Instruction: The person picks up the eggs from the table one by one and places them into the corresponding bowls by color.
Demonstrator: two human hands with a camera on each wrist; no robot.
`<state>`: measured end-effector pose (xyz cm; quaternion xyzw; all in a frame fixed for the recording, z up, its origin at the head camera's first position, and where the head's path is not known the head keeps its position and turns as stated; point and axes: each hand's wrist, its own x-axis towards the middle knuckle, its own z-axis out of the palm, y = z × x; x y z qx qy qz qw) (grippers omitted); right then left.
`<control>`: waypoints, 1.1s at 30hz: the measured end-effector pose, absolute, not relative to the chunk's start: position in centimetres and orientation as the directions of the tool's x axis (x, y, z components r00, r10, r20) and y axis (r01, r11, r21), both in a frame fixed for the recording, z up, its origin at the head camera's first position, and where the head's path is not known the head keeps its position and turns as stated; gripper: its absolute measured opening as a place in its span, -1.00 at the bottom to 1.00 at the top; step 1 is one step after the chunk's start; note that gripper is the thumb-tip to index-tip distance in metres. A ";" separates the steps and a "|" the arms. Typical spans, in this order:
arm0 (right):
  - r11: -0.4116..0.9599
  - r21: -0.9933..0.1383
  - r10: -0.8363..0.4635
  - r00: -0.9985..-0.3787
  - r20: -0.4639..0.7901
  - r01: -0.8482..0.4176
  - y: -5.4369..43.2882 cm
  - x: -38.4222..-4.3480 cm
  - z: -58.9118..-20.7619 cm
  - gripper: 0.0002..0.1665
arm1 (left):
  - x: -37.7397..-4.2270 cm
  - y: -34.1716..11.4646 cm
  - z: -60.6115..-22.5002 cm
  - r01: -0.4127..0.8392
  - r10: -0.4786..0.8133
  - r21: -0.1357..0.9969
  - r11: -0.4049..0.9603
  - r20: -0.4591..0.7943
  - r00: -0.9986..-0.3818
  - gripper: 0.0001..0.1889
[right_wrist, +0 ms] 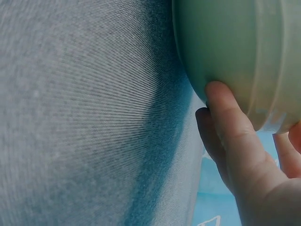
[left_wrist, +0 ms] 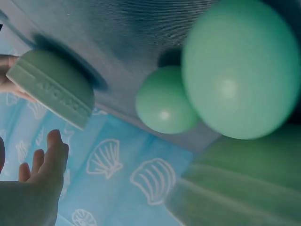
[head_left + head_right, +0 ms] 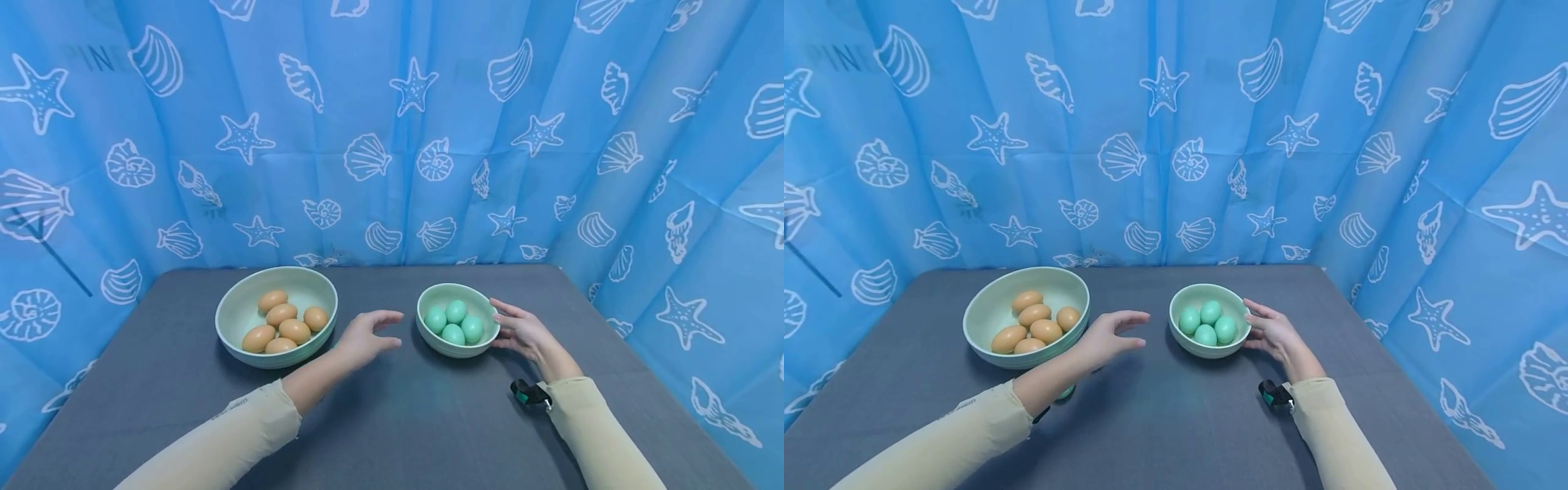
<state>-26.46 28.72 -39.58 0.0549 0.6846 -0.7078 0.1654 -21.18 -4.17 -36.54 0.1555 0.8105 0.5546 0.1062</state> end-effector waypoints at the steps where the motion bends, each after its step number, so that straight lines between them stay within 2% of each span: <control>1: -0.004 -0.951 -0.159 -0.939 -0.305 0.310 28.7 -26.5 -39.6 -0.31 | -21.1 -4.5 -36.6 0.134 0.365 0.933 0.334 0.003 -0.931 -0.56; 7: -0.001 -0.949 -0.157 -0.937 -0.311 0.315 28.7 -26.4 -39.5 -0.31 | -20.5 -5.8 -36.5 0.164 0.367 0.920 0.355 0.024 -0.930 -0.54; 16: 0.002 -0.950 -0.160 -0.937 -0.309 0.313 28.6 -26.3 -39.4 -0.32 | -20.1 -7.2 -36.5 0.198 0.340 0.845 0.497 0.020 -0.940 -0.52; 33: -0.025 -0.952 -0.172 -0.939 -0.298 0.306 28.7 -26.5 -39.7 -0.30 | -20.4 -9.7 -39.8 0.290 0.385 0.717 0.635 0.032 -0.922 -0.32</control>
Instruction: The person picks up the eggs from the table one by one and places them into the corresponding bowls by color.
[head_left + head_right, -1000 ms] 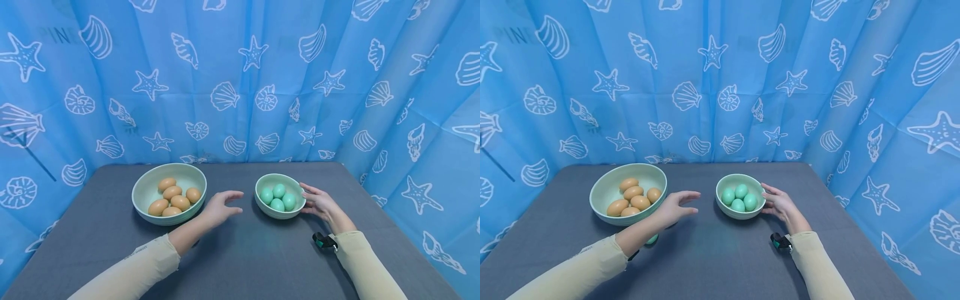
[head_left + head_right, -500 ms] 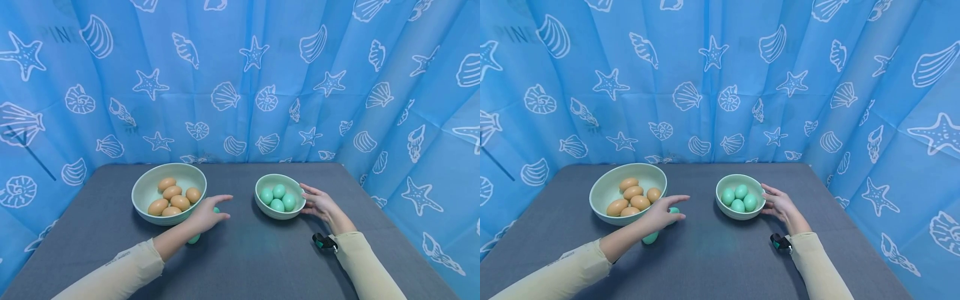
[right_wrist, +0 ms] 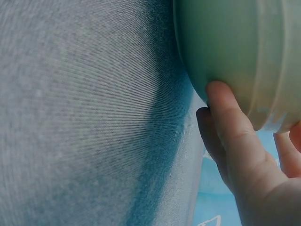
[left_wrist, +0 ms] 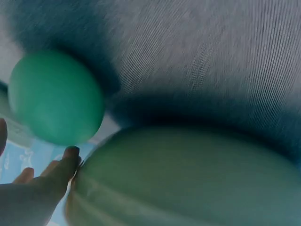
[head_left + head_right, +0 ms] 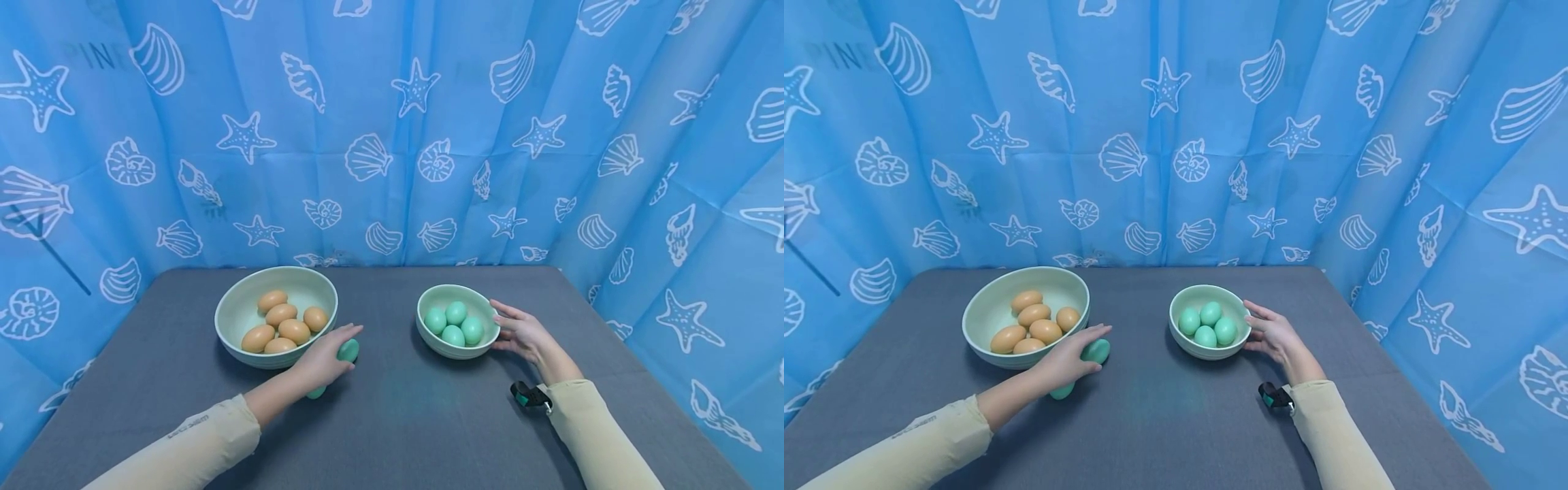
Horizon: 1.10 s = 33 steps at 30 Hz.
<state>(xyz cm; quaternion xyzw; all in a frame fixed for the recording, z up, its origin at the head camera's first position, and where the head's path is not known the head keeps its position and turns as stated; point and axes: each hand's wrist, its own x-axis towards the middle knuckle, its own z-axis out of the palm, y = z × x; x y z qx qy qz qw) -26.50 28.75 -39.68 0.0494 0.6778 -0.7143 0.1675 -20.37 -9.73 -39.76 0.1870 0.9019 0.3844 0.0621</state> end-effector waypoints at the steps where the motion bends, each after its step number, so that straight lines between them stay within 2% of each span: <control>1: -0.025 -0.952 -0.173 -0.939 -0.297 0.306 28.8 -26.5 -39.7 -0.29 | -20.5 -9.8 -39.9 0.291 0.385 0.714 0.637 0.032 -0.922 -0.31; 8: -0.020 -0.952 -0.180 -0.938 -0.297 0.306 28.8 -26.5 -39.7 -0.28 | -20.9 -10.1 -40.9 0.298 0.393 0.691 0.658 0.023 -0.919 -0.30; 15: -0.019 -0.952 -0.174 -0.938 -0.299 0.307 28.8 -26.4 -39.7 -0.28 | -20.9 -10.0 -41.6 0.305 0.395 0.599 0.741 -0.022 -0.918 -0.40; 25: -0.013 -0.951 -0.169 -0.938 -0.303 0.309 28.8 -26.4 -39.5 -0.29 | -21.1 -9.9 -41.9 0.351 0.394 0.523 0.777 0.032 -0.919 -0.47; 33: -0.011 -0.951 -0.162 -0.939 -0.302 0.308 28.8 -26.5 -39.7 -0.30 | -21.3 -9.8 -42.0 0.325 0.382 0.547 0.771 0.011 -0.924 -0.47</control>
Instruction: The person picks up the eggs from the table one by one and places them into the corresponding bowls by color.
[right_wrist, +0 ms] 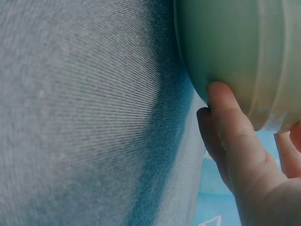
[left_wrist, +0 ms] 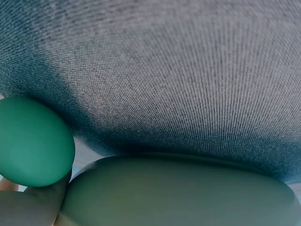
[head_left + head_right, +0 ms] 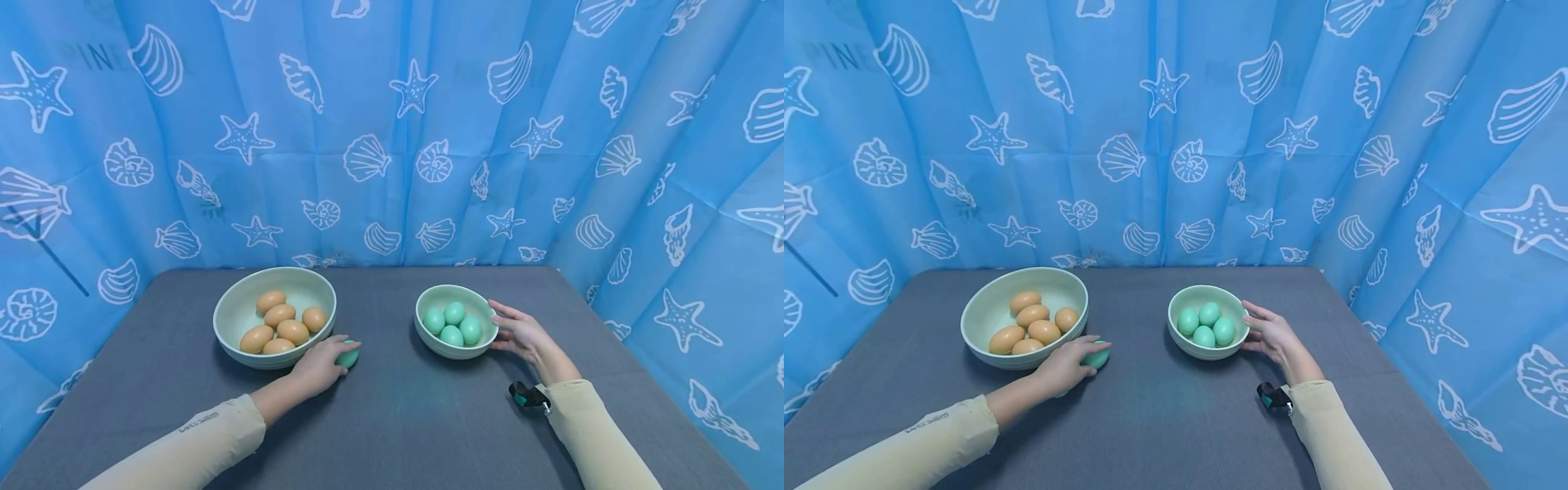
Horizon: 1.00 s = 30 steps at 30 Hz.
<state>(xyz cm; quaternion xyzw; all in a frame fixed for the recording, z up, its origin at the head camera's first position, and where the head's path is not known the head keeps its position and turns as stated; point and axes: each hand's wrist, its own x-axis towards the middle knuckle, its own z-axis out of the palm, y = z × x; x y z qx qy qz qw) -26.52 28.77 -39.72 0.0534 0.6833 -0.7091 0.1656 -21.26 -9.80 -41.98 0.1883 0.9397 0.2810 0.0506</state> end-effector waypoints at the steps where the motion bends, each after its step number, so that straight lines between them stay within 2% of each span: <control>1: -0.012 -0.951 -0.161 -0.940 -0.302 0.307 28.8 -26.5 -39.8 -0.30 | -21.2 -9.8 -41.9 0.324 0.382 0.549 0.770 0.009 -0.924 -0.46; 14: -0.018 -0.950 -0.155 -0.939 -0.306 0.313 28.8 -26.5 -39.7 -0.29 | -21.1 -9.3 -41.4 0.330 0.382 0.570 0.753 0.030 -0.924 -0.45; 22: -0.015 -0.951 -0.151 -0.940 -0.304 0.310 28.7 -26.5 -39.7 -0.29 | -20.8 -8.7 -40.8 0.318 0.391 0.629 0.709 0.023 -0.920 -0.46; 30: 0.049 -0.976 -0.083 -0.973 -0.217 0.214 27.9 -26.6 -39.7 -0.26 | -20.6 -8.0 -40.2 0.322 0.400 0.695 0.642 0.055 -0.915 -0.45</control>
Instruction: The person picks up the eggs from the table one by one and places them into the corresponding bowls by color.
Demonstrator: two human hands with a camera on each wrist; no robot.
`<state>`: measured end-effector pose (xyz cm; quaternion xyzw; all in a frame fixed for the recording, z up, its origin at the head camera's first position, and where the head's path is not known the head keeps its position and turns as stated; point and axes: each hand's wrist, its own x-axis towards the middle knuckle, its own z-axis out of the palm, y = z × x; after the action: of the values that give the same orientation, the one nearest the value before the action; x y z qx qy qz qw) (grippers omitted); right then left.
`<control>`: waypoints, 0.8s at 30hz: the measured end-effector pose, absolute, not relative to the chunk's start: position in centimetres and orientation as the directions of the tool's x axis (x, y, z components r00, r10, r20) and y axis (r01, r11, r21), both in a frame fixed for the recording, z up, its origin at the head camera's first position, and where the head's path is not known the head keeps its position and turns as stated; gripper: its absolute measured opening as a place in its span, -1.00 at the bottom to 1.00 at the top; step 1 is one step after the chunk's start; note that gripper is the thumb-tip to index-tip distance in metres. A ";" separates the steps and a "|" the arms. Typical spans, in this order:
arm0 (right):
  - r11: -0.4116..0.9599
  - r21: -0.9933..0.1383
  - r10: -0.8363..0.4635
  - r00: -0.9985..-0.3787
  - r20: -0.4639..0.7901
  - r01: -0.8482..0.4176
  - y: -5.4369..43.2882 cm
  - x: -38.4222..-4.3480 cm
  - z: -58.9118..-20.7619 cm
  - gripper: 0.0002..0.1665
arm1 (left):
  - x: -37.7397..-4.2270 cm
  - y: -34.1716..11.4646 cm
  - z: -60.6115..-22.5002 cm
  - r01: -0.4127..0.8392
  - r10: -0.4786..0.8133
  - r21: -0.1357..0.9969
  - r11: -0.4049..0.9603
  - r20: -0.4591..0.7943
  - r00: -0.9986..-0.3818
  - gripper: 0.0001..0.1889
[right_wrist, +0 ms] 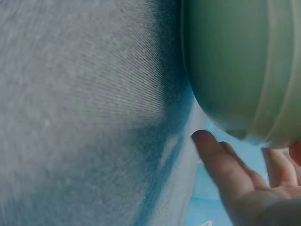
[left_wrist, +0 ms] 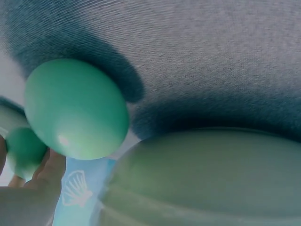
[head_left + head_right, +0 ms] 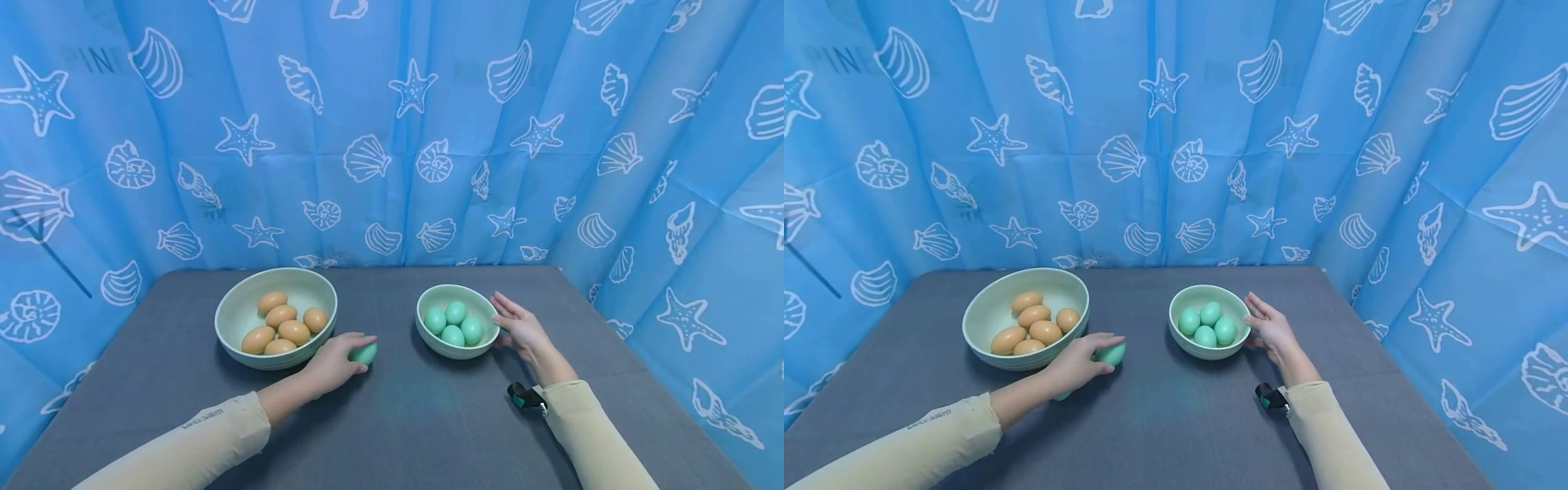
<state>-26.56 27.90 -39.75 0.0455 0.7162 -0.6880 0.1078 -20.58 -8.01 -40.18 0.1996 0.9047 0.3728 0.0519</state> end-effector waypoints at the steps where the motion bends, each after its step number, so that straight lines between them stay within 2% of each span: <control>1: 0.044 -0.977 -0.068 -0.975 -0.211 0.209 27.8 -26.6 -39.7 -0.26 | -20.6 -7.9 -40.1 0.323 0.400 0.704 0.632 0.060 -0.915 -0.45; 11: 0.042 -0.973 -0.005 -0.974 -0.228 0.228 27.4 -26.9 -40.0 -0.29 | -20.8 -6.7 -39.1 0.221 0.367 0.839 0.496 0.028 -0.930 -0.45; 18: 0.038 -0.974 -0.034 -0.973 -0.226 0.225 27.6 -26.8 -40.0 -0.29 | -21.1 -5.3 -38.3 0.142 0.365 0.874 0.465 -0.043 -0.930 -0.44; 24: 0.029 -0.974 -0.049 -0.973 -0.227 0.226 27.8 -26.8 -39.8 -0.28 | -21.3 -4.0 -37.4 0.097 0.348 0.911 0.402 -0.053 -0.936 -0.44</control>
<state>-26.81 27.77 -39.84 0.0623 0.7103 -0.6941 0.0988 -21.31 -3.99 -37.43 0.1342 0.8288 0.5303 0.1180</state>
